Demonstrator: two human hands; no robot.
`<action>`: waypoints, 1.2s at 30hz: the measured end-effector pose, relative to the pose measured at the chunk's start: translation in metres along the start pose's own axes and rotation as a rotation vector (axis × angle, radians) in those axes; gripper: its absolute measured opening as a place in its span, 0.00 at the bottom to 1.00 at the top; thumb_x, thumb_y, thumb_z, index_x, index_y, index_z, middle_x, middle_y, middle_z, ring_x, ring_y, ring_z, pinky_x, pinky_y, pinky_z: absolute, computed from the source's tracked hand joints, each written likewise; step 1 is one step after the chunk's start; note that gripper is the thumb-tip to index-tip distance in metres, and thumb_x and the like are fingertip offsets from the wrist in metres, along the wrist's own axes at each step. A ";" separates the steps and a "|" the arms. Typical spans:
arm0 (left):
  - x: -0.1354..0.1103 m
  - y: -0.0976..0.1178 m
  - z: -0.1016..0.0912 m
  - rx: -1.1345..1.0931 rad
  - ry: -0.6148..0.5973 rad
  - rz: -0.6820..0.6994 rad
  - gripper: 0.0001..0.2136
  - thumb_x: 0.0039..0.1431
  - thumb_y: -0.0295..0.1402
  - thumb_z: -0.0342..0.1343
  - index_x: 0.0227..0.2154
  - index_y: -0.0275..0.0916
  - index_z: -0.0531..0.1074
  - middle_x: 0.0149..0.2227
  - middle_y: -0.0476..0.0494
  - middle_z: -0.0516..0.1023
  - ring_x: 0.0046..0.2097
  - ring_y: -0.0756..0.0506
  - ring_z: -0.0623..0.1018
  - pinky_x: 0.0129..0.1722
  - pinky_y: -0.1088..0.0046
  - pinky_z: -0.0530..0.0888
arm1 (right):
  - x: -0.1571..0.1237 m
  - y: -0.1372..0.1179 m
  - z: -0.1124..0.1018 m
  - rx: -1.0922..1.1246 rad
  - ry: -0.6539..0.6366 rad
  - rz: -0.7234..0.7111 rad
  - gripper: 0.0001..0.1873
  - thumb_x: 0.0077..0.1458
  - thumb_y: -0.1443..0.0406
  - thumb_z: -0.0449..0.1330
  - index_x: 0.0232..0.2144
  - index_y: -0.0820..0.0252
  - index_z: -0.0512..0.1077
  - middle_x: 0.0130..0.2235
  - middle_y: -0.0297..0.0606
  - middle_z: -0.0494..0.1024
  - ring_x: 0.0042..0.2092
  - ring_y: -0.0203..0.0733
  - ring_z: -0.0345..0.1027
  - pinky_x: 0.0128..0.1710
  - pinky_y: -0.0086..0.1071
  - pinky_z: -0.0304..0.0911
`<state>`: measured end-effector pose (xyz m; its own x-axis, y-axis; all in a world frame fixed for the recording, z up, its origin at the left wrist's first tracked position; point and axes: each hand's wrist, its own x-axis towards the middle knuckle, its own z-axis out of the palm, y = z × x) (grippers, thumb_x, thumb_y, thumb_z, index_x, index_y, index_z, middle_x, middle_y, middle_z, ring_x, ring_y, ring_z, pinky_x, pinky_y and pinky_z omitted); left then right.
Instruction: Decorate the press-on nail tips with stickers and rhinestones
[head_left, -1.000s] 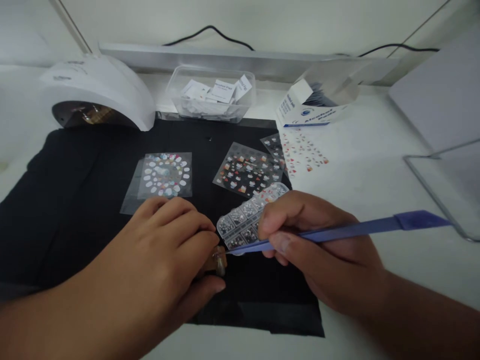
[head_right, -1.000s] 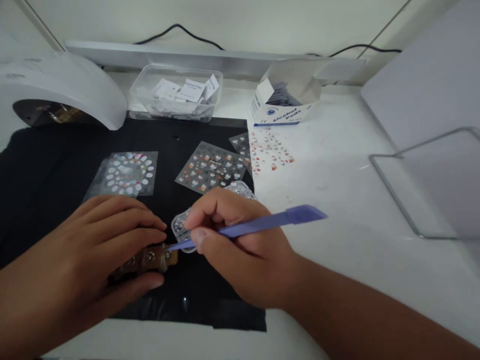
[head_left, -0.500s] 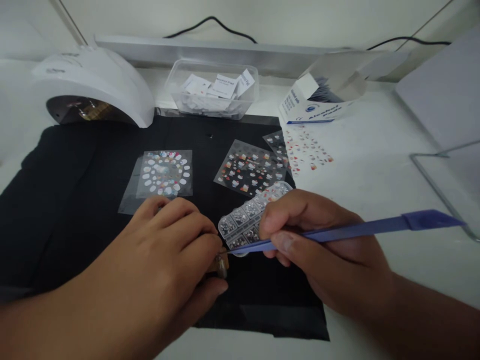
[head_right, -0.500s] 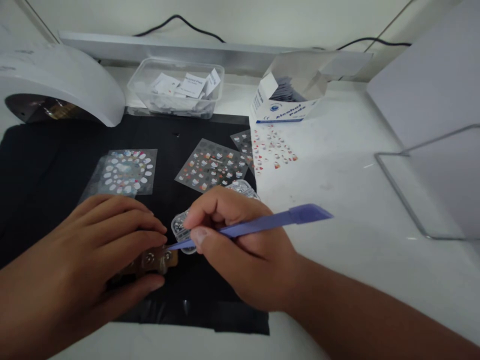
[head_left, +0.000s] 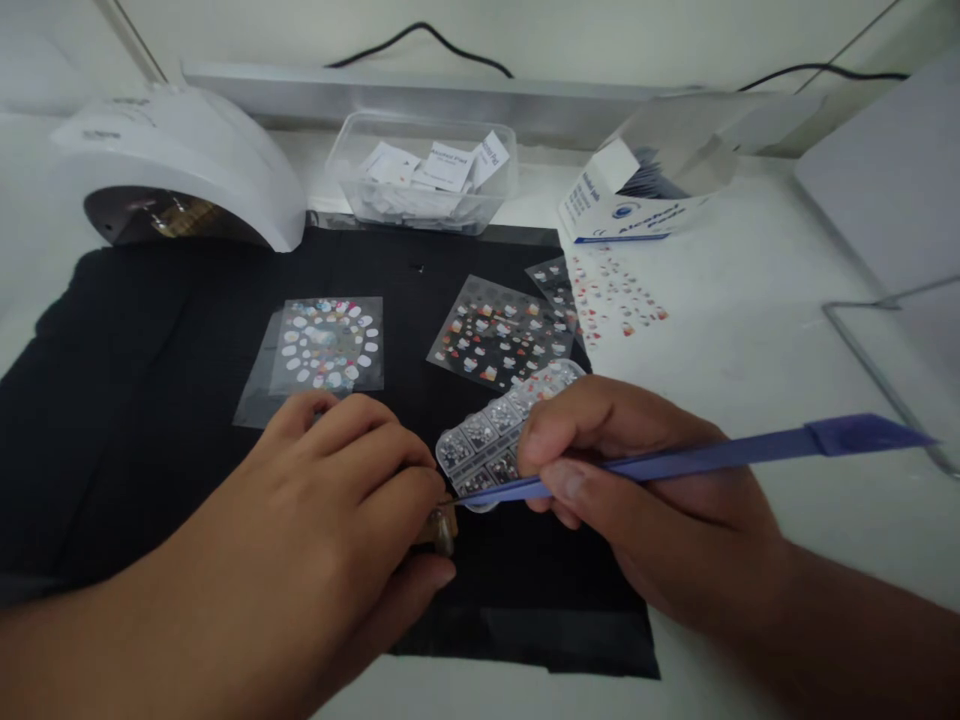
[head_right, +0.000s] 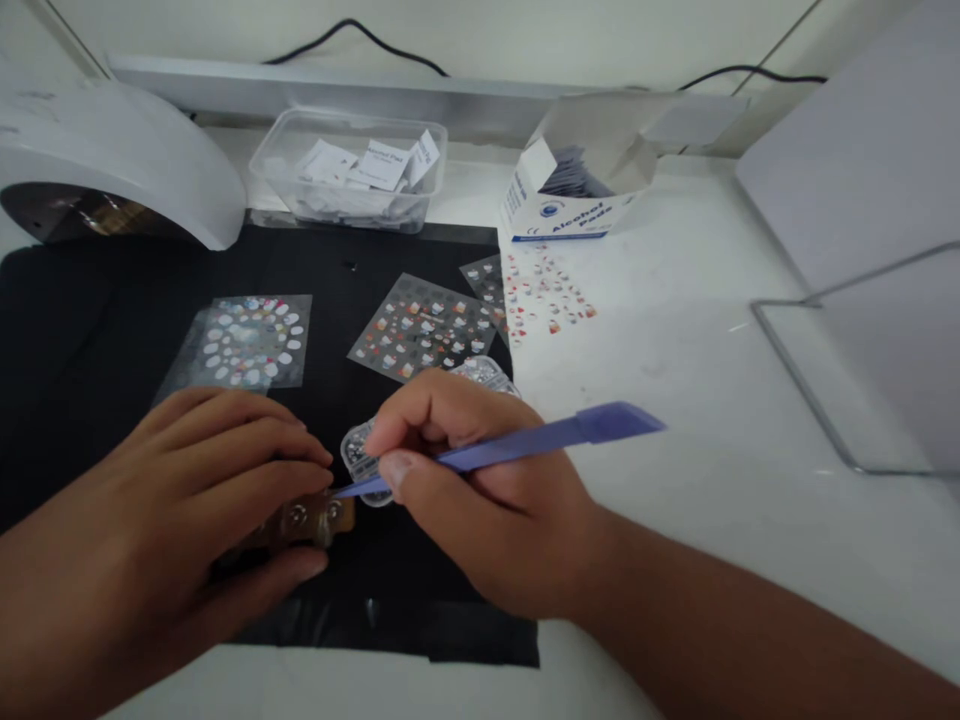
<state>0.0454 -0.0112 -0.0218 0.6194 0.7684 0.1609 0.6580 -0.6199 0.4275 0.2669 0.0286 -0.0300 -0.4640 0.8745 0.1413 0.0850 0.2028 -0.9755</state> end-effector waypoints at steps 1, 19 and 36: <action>0.000 0.000 0.000 -0.003 -0.003 -0.001 0.02 0.62 0.31 0.58 0.35 0.40 0.74 0.38 0.45 0.79 0.43 0.36 0.75 0.43 0.49 0.70 | 0.000 0.000 0.000 -0.002 -0.001 0.000 0.09 0.55 0.74 0.57 0.30 0.55 0.73 0.24 0.30 0.71 0.23 0.33 0.61 0.18 0.28 0.56; 0.001 0.001 -0.001 -0.007 0.002 0.007 0.03 0.63 0.30 0.56 0.33 0.39 0.72 0.37 0.45 0.79 0.41 0.36 0.74 0.41 0.48 0.68 | -0.001 0.000 -0.001 0.063 0.000 0.000 0.10 0.56 0.74 0.58 0.32 0.53 0.75 0.27 0.31 0.72 0.24 0.34 0.62 0.19 0.29 0.56; 0.001 0.001 -0.001 -0.003 0.004 0.008 0.04 0.64 0.30 0.56 0.32 0.39 0.71 0.37 0.47 0.79 0.41 0.37 0.75 0.40 0.50 0.68 | 0.003 -0.003 -0.001 0.027 0.003 0.083 0.09 0.55 0.73 0.58 0.30 0.54 0.73 0.25 0.30 0.72 0.23 0.33 0.61 0.20 0.29 0.56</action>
<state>0.0461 -0.0102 -0.0201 0.6231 0.7639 0.1678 0.6517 -0.6258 0.4287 0.2664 0.0308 -0.0261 -0.4536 0.8892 0.0604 0.0992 0.1177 -0.9881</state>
